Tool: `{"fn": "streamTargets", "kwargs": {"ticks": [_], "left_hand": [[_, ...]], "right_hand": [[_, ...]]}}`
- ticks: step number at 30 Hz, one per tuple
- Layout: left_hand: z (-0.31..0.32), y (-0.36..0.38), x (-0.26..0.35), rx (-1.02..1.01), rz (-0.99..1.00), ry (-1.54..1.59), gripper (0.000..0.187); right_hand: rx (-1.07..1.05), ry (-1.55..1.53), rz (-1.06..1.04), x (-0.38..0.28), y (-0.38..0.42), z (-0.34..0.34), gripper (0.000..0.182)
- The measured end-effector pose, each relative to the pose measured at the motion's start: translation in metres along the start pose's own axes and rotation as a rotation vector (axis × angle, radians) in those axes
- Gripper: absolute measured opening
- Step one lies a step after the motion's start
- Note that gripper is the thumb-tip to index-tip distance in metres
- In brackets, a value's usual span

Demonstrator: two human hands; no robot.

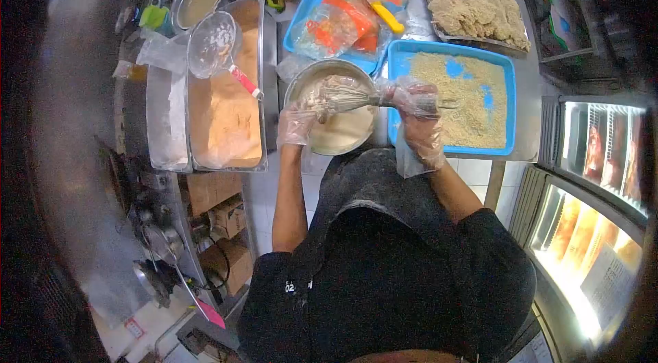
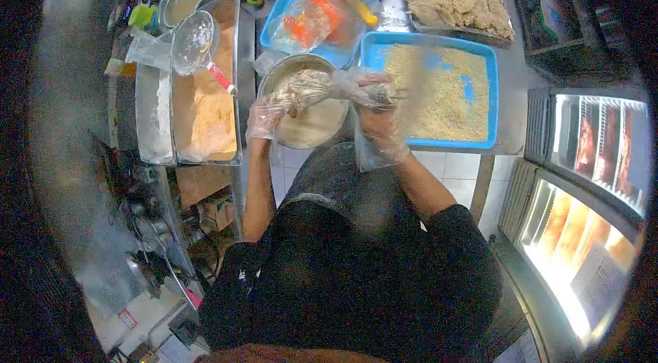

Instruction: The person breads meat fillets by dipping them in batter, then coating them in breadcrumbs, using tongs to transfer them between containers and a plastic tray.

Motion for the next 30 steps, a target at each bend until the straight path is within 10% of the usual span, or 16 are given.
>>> {"fn": "streamTargets", "kwargs": {"ticks": [5, 30], "left_hand": [[0.004, 0.006, 0.034, -0.201, -0.19, 0.298, 0.031], [-0.022, -0.019, 0.019, 0.118, -0.151, 0.065, 0.028]], "right_hand": [[0.092, -0.296, -0.078, 0.018, -0.008, -0.009, 0.022], [0.095, -0.528, 0.171, 0.036, -0.003, -0.007, 0.01]]}}
Point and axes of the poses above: each hand's wrist, its own y-axis away from the middle knuckle, its own z-axis out of the palm, x = y × z, the point moved 7 cm from there along -y, towards the middle knuckle, and after that the axes turned 4 degrees about -y, right-handed, at the moved point
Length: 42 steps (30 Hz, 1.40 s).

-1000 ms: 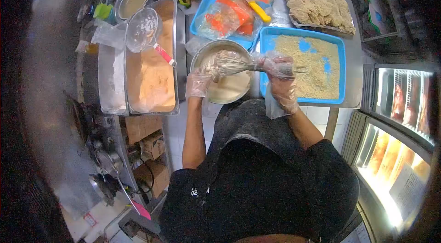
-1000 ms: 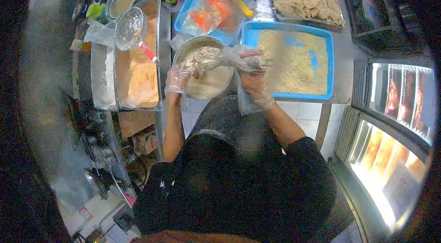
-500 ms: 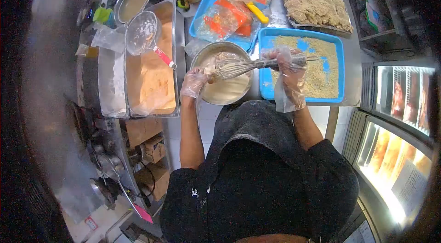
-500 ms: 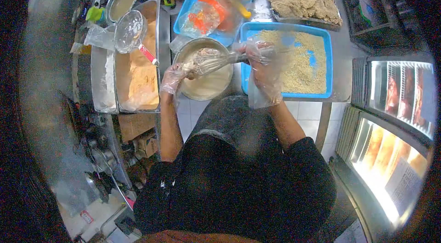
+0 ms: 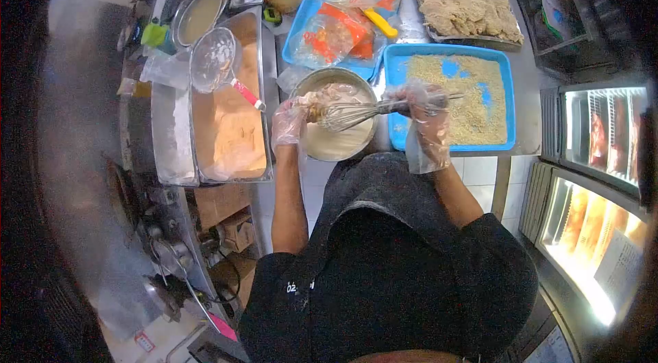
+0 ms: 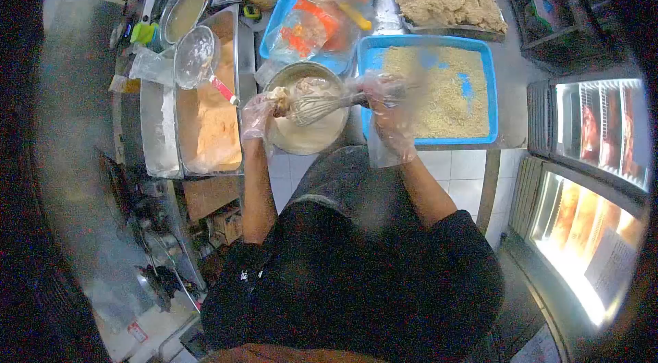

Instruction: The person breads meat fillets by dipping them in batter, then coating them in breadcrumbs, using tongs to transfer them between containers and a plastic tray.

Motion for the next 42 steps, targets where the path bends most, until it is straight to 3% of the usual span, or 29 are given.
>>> {"fn": "streamTargets", "kwargs": {"ticks": [4, 5, 6, 8, 9, 12, 15, 18, 21, 23, 24, 26, 27, 29, 36, 39, 41, 42], "left_hand": [[0.012, -0.022, -0.034, -0.131, 0.104, 0.15, 0.027], [0.011, -0.029, -0.043, -0.152, 0.124, 0.17, 0.027], [0.005, -0.01, -0.013, -0.065, 0.146, 0.083, 0.027], [0.009, 0.001, 0.006, -0.12, 0.236, 0.137, 0.026], [0.01, 0.006, 0.017, -0.15, 0.282, 0.164, 0.026], [0.003, 0.04, 0.077, -0.196, 0.332, -0.144, 0.027], [0.005, 0.042, 0.095, -0.173, 0.594, -0.379, 0.027], [0.012, 0.043, 0.097, -0.228, 0.428, -0.483, 0.026], [0.006, 0.051, 0.118, -0.15, 0.587, -0.402, 0.025], [0.001, 0.046, 0.114, -0.078, 0.468, -0.412, 0.025], [-0.002, 0.043, 0.109, -0.042, 0.404, -0.415, 0.026], [-0.004, 0.019, 0.068, -0.033, 0.342, -0.151, 0.025], [-0.003, 0.016, 0.063, -0.033, 0.31, -0.019, 0.025], [-0.008, 0.013, 0.058, 0.04, 0.335, -0.145, 0.025], [-0.01, 0.035, 0.08, 0.074, 0.371, -0.16, 0.017], [-0.001, 0.041, 0.083, -0.013, 0.319, -0.441, 0.019], [0.001, 0.029, 0.05, -0.091, 0.291, -0.33, 0.017], [0.003, 0.028, 0.044, -0.13, 0.269, -0.252, 0.016]], "right_hand": [[0.062, 0.243, -0.077, 0.009, 0.0, -0.005, 0.011], [0.056, 0.165, -0.076, 0.006, -0.002, -0.005, 0.011], [0.051, 0.088, -0.072, 0.0, -0.004, -0.006, 0.012], [0.093, -0.117, 0.003, -0.02, -0.003, -0.003, 0.012], [0.09, -0.076, -0.039, -0.023, -0.006, -0.007, 0.012], [0.071, 0.003, -0.112, -0.029, -0.021, -0.014, 0.014], [0.043, 0.006, -0.082, -0.03, -0.032, -0.012, 0.018], [0.008, 0.017, -0.163, 0.016, -0.048, -0.008, 0.029], [-0.003, 0.034, -0.107, 0.068, -0.049, -0.01, 0.03], [-0.041, -0.132, -0.021, 0.075, -0.043, 0.0, 0.028], [-0.057, -0.007, -0.042, 0.089, -0.045, -0.009, 0.027], [-0.112, -0.032, -0.089, 0.088, -0.038, -0.008, 0.026], [-0.066, -0.072, 0.004, 0.089, -0.034, -0.011, 0.022], [0.03, -0.156, 0.188, 0.09, -0.024, -0.016, 0.013], [-0.095, -0.079, 0.177, 0.054, -0.012, -0.011, 0.028], [-0.054, -0.104, 0.199, 0.046, -0.019, 0.002, 0.027], [-0.048, -0.164, 0.226, 0.043, -0.026, 0.009, 0.024], [-0.215, -0.333, 0.1, 0.036, -0.026, 0.017, 0.026]]}}
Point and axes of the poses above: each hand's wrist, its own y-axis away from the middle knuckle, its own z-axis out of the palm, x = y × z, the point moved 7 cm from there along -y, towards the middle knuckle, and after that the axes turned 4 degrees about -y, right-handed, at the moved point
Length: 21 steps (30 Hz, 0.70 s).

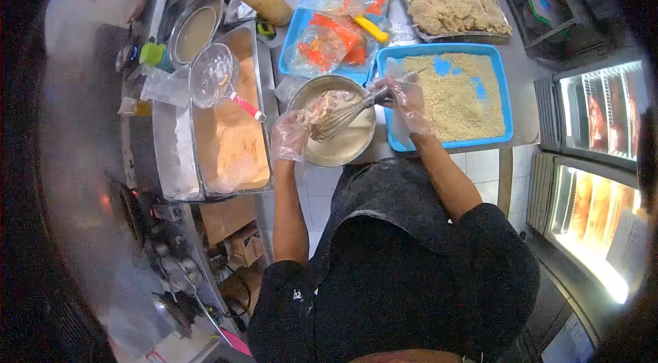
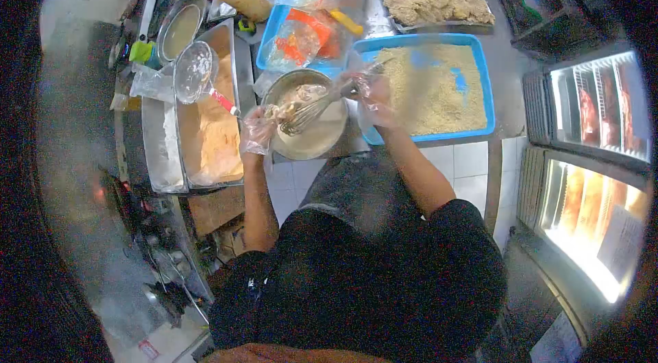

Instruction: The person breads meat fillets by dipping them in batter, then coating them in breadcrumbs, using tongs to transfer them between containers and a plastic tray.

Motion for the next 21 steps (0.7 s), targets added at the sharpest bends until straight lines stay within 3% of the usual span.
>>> {"fn": "streamTargets", "kwargs": {"ticks": [2, 4, 6, 9, 11, 12, 13, 15, 17, 19, 21], "left_hand": [[0.009, -0.007, -0.03, -0.051, -0.007, 0.147, 0.017], [0.003, -0.005, -0.013, -0.02, 0.04, 0.037, 0.019], [-0.005, 0.002, 0.005, 0.03, 0.086, -0.017, 0.02], [-0.006, 0.008, 0.022, 0.118, 0.166, -0.079, 0.021], [-0.01, 0.01, 0.016, 0.178, 0.211, -0.226, 0.021], [-0.007, 0.01, 0.018, 0.165, 0.17, -0.108, 0.023], [-0.008, 0.012, 0.022, 0.156, 0.126, 0.005, 0.025], [-0.009, 0.014, 0.02, 0.169, 0.042, 0.057, 0.027], [-0.008, 0.019, 0.016, 0.221, -0.038, -0.05, 0.027], [-0.001, 0.023, 0.021, 0.247, 0.029, 0.035, 0.025], [0.008, 0.015, -0.018, 0.28, 0.035, 0.105, 0.024]], "right_hand": [[-0.039, 0.029, -0.052, 0.003, -0.005, -0.004, 0.028], [0.048, 0.168, 0.041, 0.017, -0.018, -0.016, 0.029], [-0.089, 0.493, -0.142, 0.017, -0.03, -0.011, 0.029], [-0.037, 0.895, -0.23, 0.02, -0.047, -0.016, 0.026], [-0.009, 0.926, -0.193, 0.017, -0.054, -0.04, 0.028], [-0.025, 0.966, -0.085, -0.016, -0.046, -0.036, 0.031], [0.006, 1.096, -0.277, -0.028, -0.048, -0.07, 0.033], [0.115, 0.615, -0.383, -0.046, -0.027, -0.192, 0.035], [0.3, 0.519, -0.385, -0.098, 0.009, -0.307, 0.036], [0.51, 1.18, -0.276, -0.146, 0.049, -0.388, 0.037], [0.569, 1.717, -0.084, -0.153, 0.064, -0.402, 0.038]]}}
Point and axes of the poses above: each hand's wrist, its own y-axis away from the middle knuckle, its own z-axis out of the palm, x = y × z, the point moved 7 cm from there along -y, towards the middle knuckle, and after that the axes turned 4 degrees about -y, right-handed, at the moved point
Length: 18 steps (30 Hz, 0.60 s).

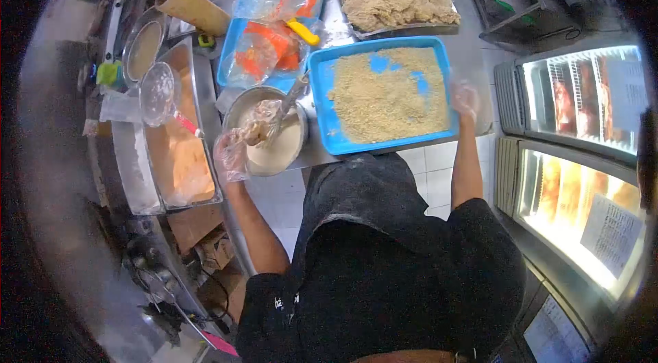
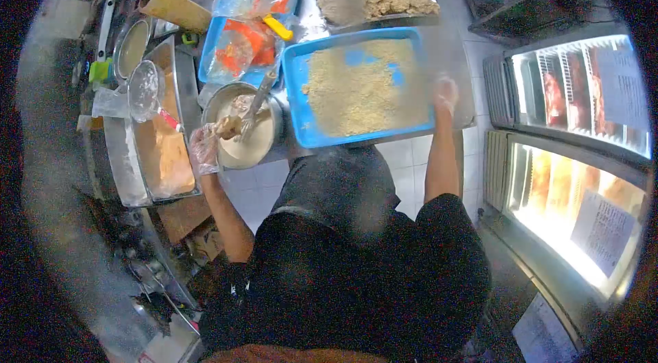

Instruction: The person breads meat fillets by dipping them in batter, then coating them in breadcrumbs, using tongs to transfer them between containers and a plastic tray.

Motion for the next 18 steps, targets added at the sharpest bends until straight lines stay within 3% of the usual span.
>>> {"fn": "streamTargets", "kwargs": {"ticks": [1, 3, 5, 6, 8, 10, 12, 18], "left_hand": [[0.002, 0.001, -0.014, 0.011, 0.011, 0.001, 0.022], [0.004, -0.002, -0.056, -0.064, -0.244, 0.537, 0.021], [0.003, 0.002, -0.037, -0.017, -0.199, 0.364, 0.02], [0.002, 0.004, -0.028, 0.008, -0.181, 0.276, 0.02], [0.001, 0.006, 0.017, 0.026, -0.057, -0.388, 0.018], [-0.003, 0.008, 0.018, 0.036, -0.029, -0.252, 0.018], [-0.005, 0.012, 0.018, 0.056, -0.053, -0.083, 0.02], [0.011, 0.023, 0.079, -0.082, -0.079, -0.36, 0.021]], "right_hand": [[-0.081, 0.098, 0.012, -0.002, 0.006, 0.009, 0.038], [-0.224, 0.204, 0.033, 0.013, 0.012, 0.027, 0.039], [-0.22, 0.179, 0.041, 0.106, 0.006, 0.048, 0.042], [-0.116, 0.205, -0.071, 0.109, 0.007, 0.046, 0.04], [0.182, 0.285, -0.39, 0.073, 0.028, 0.029, 0.034], [0.355, 0.115, -0.504, 0.047, 0.045, 0.02, 0.027], [0.312, -0.317, -0.301, 0.057, 0.031, 0.02, 0.021], [0.195, -1.687, 0.536, 0.132, 0.035, 0.092, 0.014]]}}
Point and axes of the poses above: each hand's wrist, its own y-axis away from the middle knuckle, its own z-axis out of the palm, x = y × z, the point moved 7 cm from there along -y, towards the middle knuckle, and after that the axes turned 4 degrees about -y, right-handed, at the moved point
